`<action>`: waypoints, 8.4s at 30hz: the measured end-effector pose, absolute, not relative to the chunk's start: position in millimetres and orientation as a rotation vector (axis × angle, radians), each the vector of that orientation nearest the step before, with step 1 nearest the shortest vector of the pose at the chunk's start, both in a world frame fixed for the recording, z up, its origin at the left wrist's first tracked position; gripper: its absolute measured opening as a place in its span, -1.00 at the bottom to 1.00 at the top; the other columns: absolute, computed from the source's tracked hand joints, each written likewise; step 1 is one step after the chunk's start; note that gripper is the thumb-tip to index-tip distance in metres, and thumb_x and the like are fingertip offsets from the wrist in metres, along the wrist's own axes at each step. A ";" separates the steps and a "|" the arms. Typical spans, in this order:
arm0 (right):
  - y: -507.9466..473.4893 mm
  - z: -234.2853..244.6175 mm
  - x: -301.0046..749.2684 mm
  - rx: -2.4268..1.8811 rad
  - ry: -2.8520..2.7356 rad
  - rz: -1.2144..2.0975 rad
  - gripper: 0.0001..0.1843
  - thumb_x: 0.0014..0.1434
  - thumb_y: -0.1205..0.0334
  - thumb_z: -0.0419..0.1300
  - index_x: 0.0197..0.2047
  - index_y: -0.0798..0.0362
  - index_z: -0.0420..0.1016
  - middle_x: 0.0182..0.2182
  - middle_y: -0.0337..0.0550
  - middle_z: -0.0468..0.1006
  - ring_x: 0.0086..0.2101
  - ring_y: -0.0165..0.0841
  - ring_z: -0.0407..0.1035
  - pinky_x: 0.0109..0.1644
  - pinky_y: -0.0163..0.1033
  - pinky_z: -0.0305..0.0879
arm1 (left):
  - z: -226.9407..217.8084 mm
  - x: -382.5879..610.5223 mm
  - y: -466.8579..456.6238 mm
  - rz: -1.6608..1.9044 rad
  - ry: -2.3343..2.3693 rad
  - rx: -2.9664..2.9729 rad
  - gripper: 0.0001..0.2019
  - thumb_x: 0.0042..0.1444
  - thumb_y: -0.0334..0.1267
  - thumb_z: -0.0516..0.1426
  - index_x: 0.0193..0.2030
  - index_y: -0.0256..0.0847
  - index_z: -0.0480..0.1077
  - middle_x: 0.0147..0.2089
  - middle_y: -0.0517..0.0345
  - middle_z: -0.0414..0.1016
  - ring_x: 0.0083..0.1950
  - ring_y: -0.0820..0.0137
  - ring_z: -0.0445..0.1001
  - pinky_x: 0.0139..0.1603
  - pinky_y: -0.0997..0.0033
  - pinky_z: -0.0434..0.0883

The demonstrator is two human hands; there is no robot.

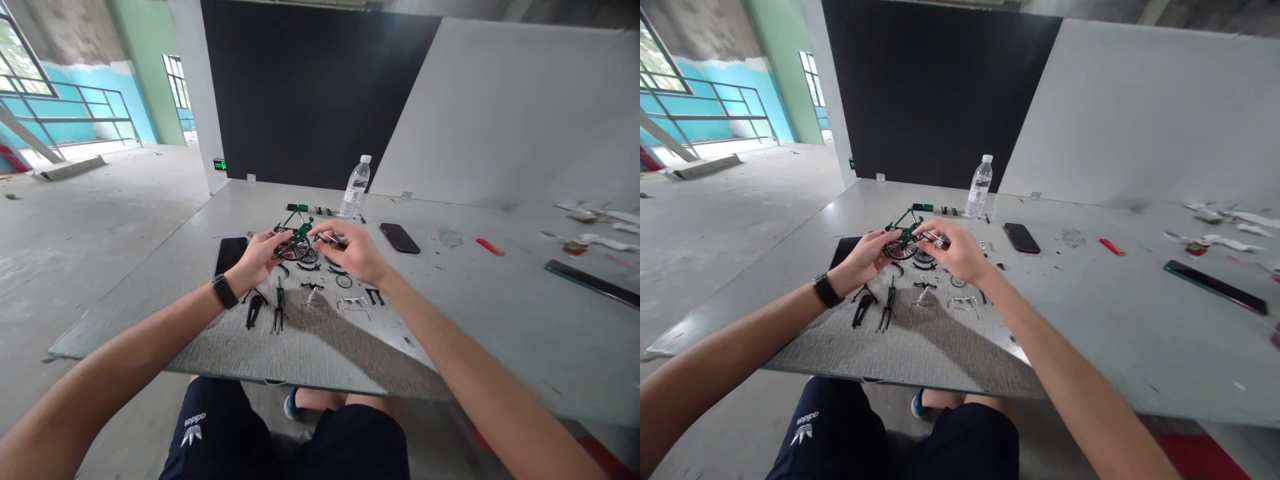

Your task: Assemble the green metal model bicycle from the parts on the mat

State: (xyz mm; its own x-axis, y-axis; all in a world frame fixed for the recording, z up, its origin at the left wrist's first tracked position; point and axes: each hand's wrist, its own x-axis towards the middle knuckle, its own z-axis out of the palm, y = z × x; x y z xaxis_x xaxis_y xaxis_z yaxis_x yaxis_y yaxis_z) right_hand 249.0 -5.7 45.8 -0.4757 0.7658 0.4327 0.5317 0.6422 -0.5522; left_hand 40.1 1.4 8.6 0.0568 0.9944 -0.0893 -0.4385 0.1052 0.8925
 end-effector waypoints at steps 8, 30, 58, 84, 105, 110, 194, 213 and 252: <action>-5.1 4.4 242.9 -0.907 -1.942 0.372 -0.75 0.32 -0.06 0.23 -0.13 -0.08 0.56 -0.42 -0.25 0.60 -0.54 -0.44 0.25 -0.45 -0.22 0.16 | 7.8 42.7 1.0 1.277 0.867 0.776 -0.90 0.17 -0.39 0.28 -0.36 -0.35 0.54 -0.38 0.07 0.58 -0.42 0.53 0.48 -0.34 0.51 0.44; -10.4 -2.9 246.6 -0.919 -1.925 0.115 -0.85 0.32 0.18 0.27 -0.11 -0.10 0.68 -0.34 -0.25 0.70 -0.44 -0.41 0.47 -0.40 -0.26 0.33 | 6.1 45.6 -1.2 1.336 0.843 0.752 -0.92 0.13 -0.40 0.32 -0.36 -0.34 0.53 -0.38 0.09 0.59 -0.41 0.55 0.50 -0.41 0.55 0.38; -11.2 -2.9 251.8 -0.898 -2.022 -0.093 -0.84 0.32 0.20 0.28 -0.05 -0.13 0.64 -0.28 -0.27 0.73 -0.40 -0.36 0.55 -0.31 -0.21 0.44 | 1.6 45.4 -0.7 1.330 0.770 0.751 -0.77 0.06 -0.43 0.35 -0.37 -0.23 0.35 -0.33 0.13 0.58 -0.34 0.46 0.57 -0.29 0.45 0.44; -14.6 -5.3 251.3 -0.825 -2.066 -0.259 -0.79 0.39 0.24 0.18 0.00 -0.16 0.62 -0.15 -0.28 0.73 -0.21 -0.31 0.63 -0.20 -0.18 0.54 | 2.6 47.2 -4.8 1.352 0.731 0.741 -0.72 0.04 -0.42 0.35 -0.35 -0.18 0.27 -0.35 0.20 0.57 -0.34 0.43 0.59 -0.12 0.27 0.56; -18.8 -1.7 247.8 -0.841 -2.097 -0.087 -0.74 0.38 0.23 0.15 0.06 -0.11 0.58 -0.11 -0.18 0.68 -0.28 -0.32 0.54 -0.26 -0.18 0.44 | 12.5 52.9 -14.4 1.442 0.759 0.799 -0.73 0.08 -0.47 0.30 -0.33 -0.17 0.24 -0.43 0.29 0.48 -0.42 0.55 0.47 -0.34 0.51 0.38; -20.3 0.7 244.5 -0.805 -2.081 -0.087 -0.78 0.33 0.23 0.17 0.00 -0.05 0.59 -0.21 -0.15 0.65 -0.30 -0.33 0.51 -0.28 -0.20 0.41 | 6.7 54.5 -14.7 1.458 0.754 0.878 -0.74 0.09 -0.44 0.30 -0.32 -0.17 0.26 -0.40 0.27 0.49 -0.38 0.52 0.51 -0.30 0.49 0.40; -7.7 -11.4 241.4 -1.093 -1.629 0.905 -0.47 0.12 -0.16 0.36 0.00 -0.04 0.35 -0.40 -0.20 0.52 -0.50 -0.41 0.31 -0.49 -0.23 0.16 | 2.9 53.2 -13.1 1.349 0.820 1.036 -0.87 0.27 -0.37 0.22 -0.08 -0.24 0.38 -0.30 0.16 0.53 -0.35 0.51 0.53 -0.28 0.48 0.45; -5.9 -9.1 243.2 -1.131 -1.615 0.876 -0.49 0.12 -0.15 0.36 -0.03 -0.01 0.37 -0.37 -0.16 0.55 -0.45 -0.37 0.37 -0.47 -0.21 0.23 | -2.4 43.6 -6.8 1.172 0.746 1.055 -0.62 0.05 -0.41 0.38 0.02 -0.28 0.45 -0.14 0.04 0.63 -0.20 0.42 0.62 -0.15 0.40 0.53; 14.2 -11.6 259.5 -1.104 -2.626 0.313 -0.74 0.36 0.20 0.13 -0.05 -0.02 0.65 -0.13 -0.07 0.67 -0.15 -0.21 0.53 -0.02 -0.10 0.36 | -12.5 43.8 3.0 1.437 0.762 0.986 -0.70 -0.11 -0.24 0.47 -0.31 -0.26 0.49 -0.31 0.15 0.58 -0.29 0.47 0.53 -0.22 0.46 0.46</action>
